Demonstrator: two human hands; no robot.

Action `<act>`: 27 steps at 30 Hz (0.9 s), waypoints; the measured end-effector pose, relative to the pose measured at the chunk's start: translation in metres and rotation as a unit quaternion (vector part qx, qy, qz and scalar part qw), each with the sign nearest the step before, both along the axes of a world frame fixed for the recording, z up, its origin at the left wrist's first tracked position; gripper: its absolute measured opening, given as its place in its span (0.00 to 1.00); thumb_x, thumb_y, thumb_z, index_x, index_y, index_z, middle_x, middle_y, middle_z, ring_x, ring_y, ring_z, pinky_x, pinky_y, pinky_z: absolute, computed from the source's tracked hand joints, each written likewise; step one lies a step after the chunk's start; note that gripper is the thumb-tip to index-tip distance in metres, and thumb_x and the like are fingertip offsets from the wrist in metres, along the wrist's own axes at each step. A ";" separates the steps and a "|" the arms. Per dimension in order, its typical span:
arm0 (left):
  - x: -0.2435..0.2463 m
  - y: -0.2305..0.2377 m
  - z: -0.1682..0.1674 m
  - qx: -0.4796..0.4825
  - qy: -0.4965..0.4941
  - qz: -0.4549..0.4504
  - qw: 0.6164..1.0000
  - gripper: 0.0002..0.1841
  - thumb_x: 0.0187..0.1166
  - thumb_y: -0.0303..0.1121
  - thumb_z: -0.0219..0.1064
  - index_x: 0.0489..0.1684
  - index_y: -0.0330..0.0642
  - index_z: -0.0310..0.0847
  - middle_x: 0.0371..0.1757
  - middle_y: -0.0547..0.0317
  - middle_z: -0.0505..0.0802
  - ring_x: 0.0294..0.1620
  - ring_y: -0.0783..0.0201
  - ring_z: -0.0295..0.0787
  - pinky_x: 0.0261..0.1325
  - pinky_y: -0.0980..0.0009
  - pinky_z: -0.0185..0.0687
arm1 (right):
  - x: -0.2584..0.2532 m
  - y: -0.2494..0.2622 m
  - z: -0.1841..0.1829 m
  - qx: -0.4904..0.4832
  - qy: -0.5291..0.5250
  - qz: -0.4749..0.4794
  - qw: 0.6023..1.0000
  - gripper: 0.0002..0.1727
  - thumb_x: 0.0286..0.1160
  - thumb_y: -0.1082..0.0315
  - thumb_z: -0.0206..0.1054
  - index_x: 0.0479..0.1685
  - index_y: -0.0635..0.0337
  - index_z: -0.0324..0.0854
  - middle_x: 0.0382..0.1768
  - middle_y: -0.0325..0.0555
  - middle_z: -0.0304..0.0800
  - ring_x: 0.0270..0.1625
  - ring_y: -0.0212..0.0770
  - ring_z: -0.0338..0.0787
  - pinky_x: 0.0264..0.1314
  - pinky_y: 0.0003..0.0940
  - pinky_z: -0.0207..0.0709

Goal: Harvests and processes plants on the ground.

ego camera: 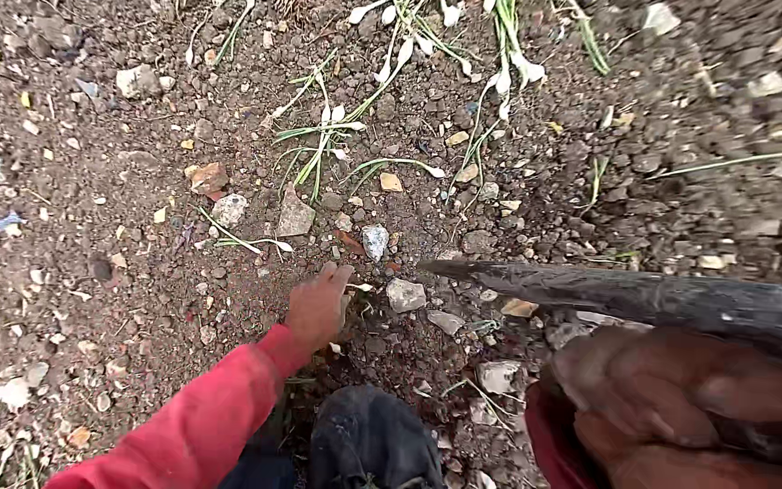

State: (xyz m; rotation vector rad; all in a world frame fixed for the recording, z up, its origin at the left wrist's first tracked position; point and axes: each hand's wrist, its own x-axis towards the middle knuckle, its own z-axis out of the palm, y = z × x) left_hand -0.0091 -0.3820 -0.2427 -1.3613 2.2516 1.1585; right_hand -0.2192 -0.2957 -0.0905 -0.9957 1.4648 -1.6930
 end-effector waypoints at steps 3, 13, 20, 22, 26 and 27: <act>0.014 -0.024 0.003 -0.027 0.162 0.074 0.984 0.13 0.84 0.29 0.65 0.61 0.40 0.90 0.57 0.47 0.94 0.56 0.51 0.93 0.63 0.48 0.88 | -0.013 -0.060 -0.029 0.050 0.105 -0.037 0.993 0.12 0.85 0.51 0.57 0.33 0.42 0.72 0.14 0.27 0.73 0.11 0.29 0.72 0.10 0.28 0.70; -0.109 -0.055 0.000 -0.155 -0.003 -0.245 0.957 0.12 0.83 0.35 0.61 0.39 0.46 0.93 0.50 0.53 0.93 0.68 0.46 0.81 0.76 0.46 0.67 | 0.020 -0.017 -0.112 0.118 0.092 -0.115 0.982 0.18 0.84 0.43 0.60 0.39 0.47 0.80 0.12 0.29 0.68 0.10 0.30 0.69 0.11 0.31 0.67; -0.095 -0.074 0.012 -0.028 0.060 -0.146 0.987 0.14 0.88 0.32 0.55 0.56 0.40 0.87 0.54 0.47 0.92 0.57 0.47 0.92 0.59 0.46 0.86 | -0.011 0.016 -0.054 0.129 0.131 -0.111 0.977 0.20 0.85 0.37 0.57 0.42 0.41 0.78 0.15 0.25 0.70 0.14 0.25 0.72 0.14 0.27 0.70; -0.093 -0.096 0.021 0.016 0.066 -0.075 0.995 0.15 0.88 0.35 0.55 0.55 0.42 0.88 0.49 0.46 0.94 0.52 0.46 0.94 0.54 0.42 0.87 | -0.005 0.014 -0.103 0.137 0.131 -0.156 0.969 0.22 0.84 0.38 0.59 0.38 0.46 0.77 0.13 0.25 0.68 0.11 0.26 0.70 0.12 0.27 0.68; -0.087 -0.113 0.018 0.057 0.067 -0.080 0.993 0.09 0.84 0.36 0.66 0.45 0.45 0.93 0.43 0.51 0.95 0.51 0.51 0.92 0.60 0.46 0.84 | -0.009 -0.004 -0.103 0.168 0.104 -0.125 0.972 0.21 0.84 0.40 0.60 0.37 0.46 0.77 0.13 0.27 0.68 0.11 0.29 0.69 0.12 0.31 0.68; -0.085 -0.109 0.016 0.056 0.066 -0.085 0.993 0.09 0.82 0.37 0.68 0.44 0.48 0.94 0.43 0.54 0.96 0.51 0.53 0.92 0.60 0.46 0.84 | -0.013 -0.009 -0.082 0.158 0.097 -0.113 0.976 0.20 0.84 0.41 0.60 0.37 0.46 0.78 0.13 0.28 0.68 0.11 0.31 0.69 0.12 0.31 0.68</act>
